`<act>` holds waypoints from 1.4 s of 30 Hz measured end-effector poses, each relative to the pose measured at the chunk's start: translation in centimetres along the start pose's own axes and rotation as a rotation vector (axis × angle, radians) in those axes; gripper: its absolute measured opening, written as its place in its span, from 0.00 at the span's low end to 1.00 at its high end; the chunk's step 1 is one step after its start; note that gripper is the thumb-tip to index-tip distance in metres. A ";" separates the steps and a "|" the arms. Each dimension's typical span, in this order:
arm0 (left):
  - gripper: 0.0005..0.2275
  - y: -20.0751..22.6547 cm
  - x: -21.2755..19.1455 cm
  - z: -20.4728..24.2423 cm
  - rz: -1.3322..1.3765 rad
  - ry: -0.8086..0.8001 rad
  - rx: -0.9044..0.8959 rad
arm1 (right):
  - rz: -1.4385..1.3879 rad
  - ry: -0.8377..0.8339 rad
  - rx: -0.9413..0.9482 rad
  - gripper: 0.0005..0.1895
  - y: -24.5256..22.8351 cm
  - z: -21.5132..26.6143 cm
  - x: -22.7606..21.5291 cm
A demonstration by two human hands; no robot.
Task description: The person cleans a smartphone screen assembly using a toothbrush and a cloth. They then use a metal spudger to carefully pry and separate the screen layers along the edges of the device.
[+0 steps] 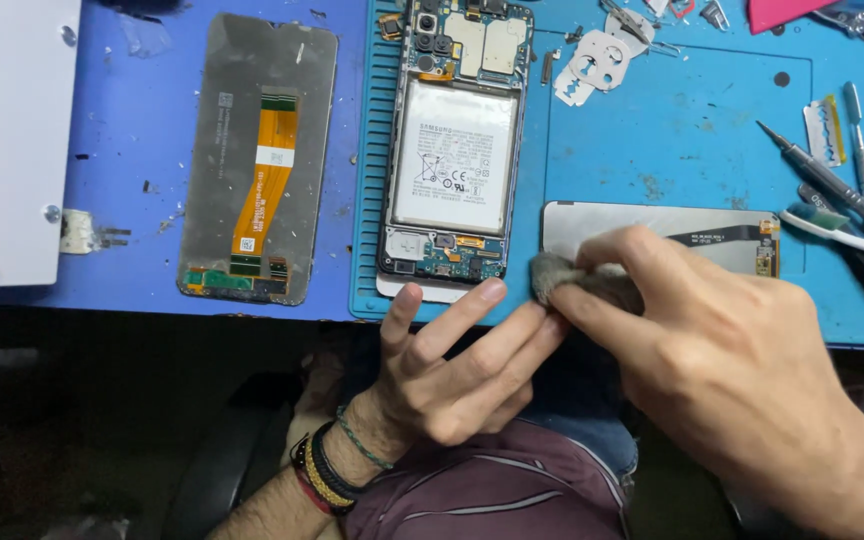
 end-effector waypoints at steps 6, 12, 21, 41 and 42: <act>0.11 0.1 -0.7 -0.8 0.051 0.032 -0.033 | -0.067 0.045 0.038 0.23 -0.3 0.0 0.0; 0.07 0.5 1.0 1.2 -0.218 0.257 -0.003 | 0.075 0.170 0.039 0.21 2.1 -0.6 0.9; 0.15 0.5 1.8 1.5 -0.272 0.168 0.020 | 0.023 0.124 -0.073 0.20 2.2 0.0 2.1; 0.08 0.3 1.7 1.9 -0.194 0.105 0.015 | -0.193 -0.025 -0.020 0.16 2.3 1.2 3.2; 0.08 0.4 1.9 2.0 -0.179 0.078 0.016 | -0.173 -0.003 -0.019 0.16 2.4 1.4 2.9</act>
Point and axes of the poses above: each hand's wrist, its own z-axis away from the middle knuckle, its own x-axis out of the palm, y = z × x, the point moved 10 cm from there along -z, towards the middle knuckle, and after that the axes turned 6 degrees about y, right-handed, at the moved point
